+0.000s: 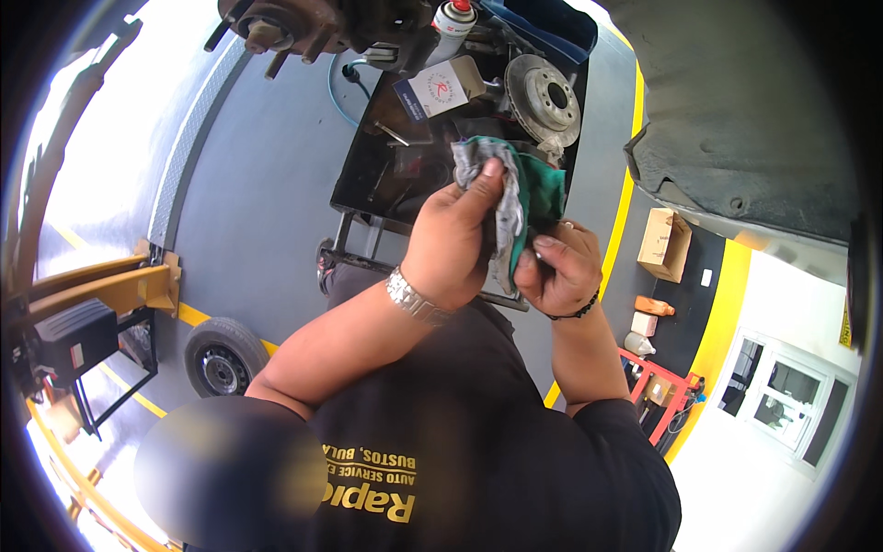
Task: The person cleans and lubricates suspension bolts and components, then installs them into the vehicle's wheel hub assembly. They use a spray can, a brush, and a rag to prepare the parts before tightening them into place.
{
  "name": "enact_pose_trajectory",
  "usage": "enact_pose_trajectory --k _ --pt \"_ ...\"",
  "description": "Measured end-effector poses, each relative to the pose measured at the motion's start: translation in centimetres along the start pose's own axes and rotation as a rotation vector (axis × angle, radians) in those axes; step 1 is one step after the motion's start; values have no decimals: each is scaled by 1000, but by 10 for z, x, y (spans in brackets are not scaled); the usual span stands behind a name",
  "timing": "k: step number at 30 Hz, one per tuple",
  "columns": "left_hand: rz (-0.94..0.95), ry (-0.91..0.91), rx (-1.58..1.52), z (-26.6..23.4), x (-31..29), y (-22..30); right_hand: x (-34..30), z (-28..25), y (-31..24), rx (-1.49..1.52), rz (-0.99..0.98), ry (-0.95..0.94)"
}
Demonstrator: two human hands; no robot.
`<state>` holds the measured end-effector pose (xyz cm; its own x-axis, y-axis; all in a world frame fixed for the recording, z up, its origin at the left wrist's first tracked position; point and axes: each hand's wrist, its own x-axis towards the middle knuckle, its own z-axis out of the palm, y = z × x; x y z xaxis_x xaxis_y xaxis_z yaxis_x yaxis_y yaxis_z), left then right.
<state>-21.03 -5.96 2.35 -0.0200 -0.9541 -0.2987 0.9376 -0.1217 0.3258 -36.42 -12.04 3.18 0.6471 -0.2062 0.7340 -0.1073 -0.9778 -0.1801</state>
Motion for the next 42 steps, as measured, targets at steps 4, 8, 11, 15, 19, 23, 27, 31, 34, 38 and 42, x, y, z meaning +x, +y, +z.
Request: enact_pose_trajectory --k 4,8,11,15,19,23,27,31,34,38,42 --pt "-49 59 -48 -8 1 -1 -8 11 -6 5 -10 55" --pt "42 -22 1 -12 0 -5 -19 17 -9 -7 141 88" --pt "127 -91 123 -12 -3 -8 -20 22 -15 -108 326 118" --pt "419 1 255 -11 12 -13 -10 41 -21 -143 315 126" --pt "567 104 527 -26 35 -2 0 52 -9 -161 172 65" --pt "96 342 516 -49 49 20 -7 36 9 -69 1 -10" --pt "147 151 -2 -68 40 41 -12 32 7 78 458 66" --pt "789 -133 1092 -62 37 6 5 59 4 233 917 197" --pt "675 49 1095 -62 45 2 16 65 14 244 848 191" --pt "328 -82 856 -72 48 21 7 47 26 324 690 -22" --pt "-267 -175 547 -79 30 43 -6 29 26 310 410 -172"
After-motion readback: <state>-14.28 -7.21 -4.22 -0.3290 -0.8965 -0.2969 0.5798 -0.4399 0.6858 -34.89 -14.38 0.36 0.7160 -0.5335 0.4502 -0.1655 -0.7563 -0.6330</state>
